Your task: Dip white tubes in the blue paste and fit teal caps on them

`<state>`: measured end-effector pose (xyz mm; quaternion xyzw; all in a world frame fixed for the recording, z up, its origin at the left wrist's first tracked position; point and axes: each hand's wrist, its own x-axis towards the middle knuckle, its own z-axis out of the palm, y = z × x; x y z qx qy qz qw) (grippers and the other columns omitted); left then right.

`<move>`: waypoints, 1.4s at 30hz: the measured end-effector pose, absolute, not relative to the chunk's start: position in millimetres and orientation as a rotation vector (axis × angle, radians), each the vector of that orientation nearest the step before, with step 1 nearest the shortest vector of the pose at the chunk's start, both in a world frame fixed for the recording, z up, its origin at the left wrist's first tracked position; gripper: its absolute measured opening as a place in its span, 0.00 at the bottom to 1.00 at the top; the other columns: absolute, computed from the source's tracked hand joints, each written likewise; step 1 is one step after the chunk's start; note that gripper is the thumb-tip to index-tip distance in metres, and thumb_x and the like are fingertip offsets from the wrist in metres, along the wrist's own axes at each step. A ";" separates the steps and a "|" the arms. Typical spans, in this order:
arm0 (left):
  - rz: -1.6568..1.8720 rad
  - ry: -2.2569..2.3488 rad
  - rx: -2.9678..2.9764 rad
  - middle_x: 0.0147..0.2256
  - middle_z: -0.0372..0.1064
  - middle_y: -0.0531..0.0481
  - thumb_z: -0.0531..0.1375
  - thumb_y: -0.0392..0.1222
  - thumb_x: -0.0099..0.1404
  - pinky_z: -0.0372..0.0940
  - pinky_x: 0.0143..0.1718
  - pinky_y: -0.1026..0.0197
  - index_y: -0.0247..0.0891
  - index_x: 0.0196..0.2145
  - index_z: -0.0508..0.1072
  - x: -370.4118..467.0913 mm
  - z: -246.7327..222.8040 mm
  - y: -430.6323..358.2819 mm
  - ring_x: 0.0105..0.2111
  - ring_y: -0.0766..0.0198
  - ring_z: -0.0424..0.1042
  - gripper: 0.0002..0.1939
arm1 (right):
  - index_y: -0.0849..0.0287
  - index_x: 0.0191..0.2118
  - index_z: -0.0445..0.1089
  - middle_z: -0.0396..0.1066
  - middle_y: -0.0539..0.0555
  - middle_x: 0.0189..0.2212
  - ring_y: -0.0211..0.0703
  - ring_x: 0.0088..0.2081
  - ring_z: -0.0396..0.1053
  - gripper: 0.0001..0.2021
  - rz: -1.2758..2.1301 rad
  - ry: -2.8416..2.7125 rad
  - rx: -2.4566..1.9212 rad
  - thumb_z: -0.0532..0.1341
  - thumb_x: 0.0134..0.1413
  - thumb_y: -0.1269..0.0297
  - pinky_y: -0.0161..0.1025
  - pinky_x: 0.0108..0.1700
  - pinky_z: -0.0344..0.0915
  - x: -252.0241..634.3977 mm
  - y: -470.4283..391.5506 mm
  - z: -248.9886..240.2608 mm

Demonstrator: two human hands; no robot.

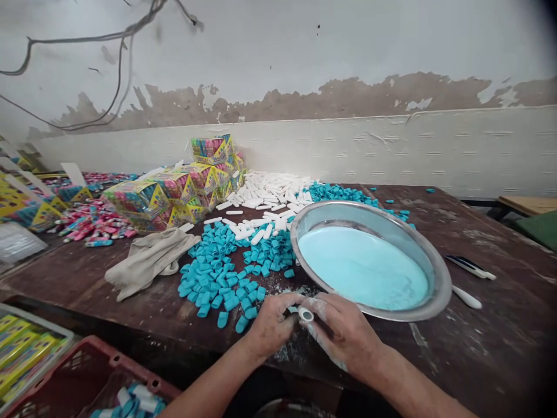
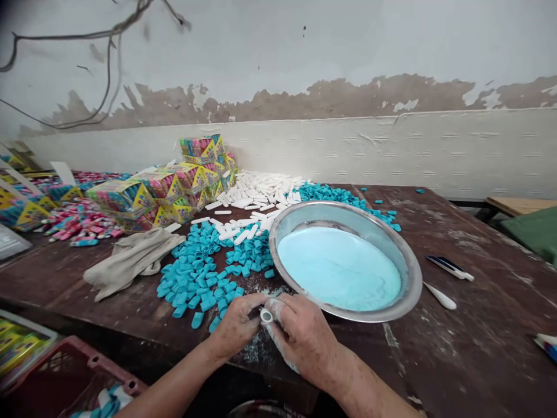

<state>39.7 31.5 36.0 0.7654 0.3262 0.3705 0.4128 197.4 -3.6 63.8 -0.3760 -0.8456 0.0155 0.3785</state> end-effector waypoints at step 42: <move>0.841 0.952 1.391 0.29 0.64 0.51 0.55 0.44 0.58 0.61 0.26 0.68 0.33 0.32 0.67 -42.9 -8.3 17.8 0.27 0.67 0.63 0.10 | 0.59 0.30 0.69 0.67 0.52 0.31 0.43 0.36 0.64 0.11 1.163 -1.640 -1.099 0.62 0.45 0.55 0.40 0.42 0.60 153.6 49.8 1.1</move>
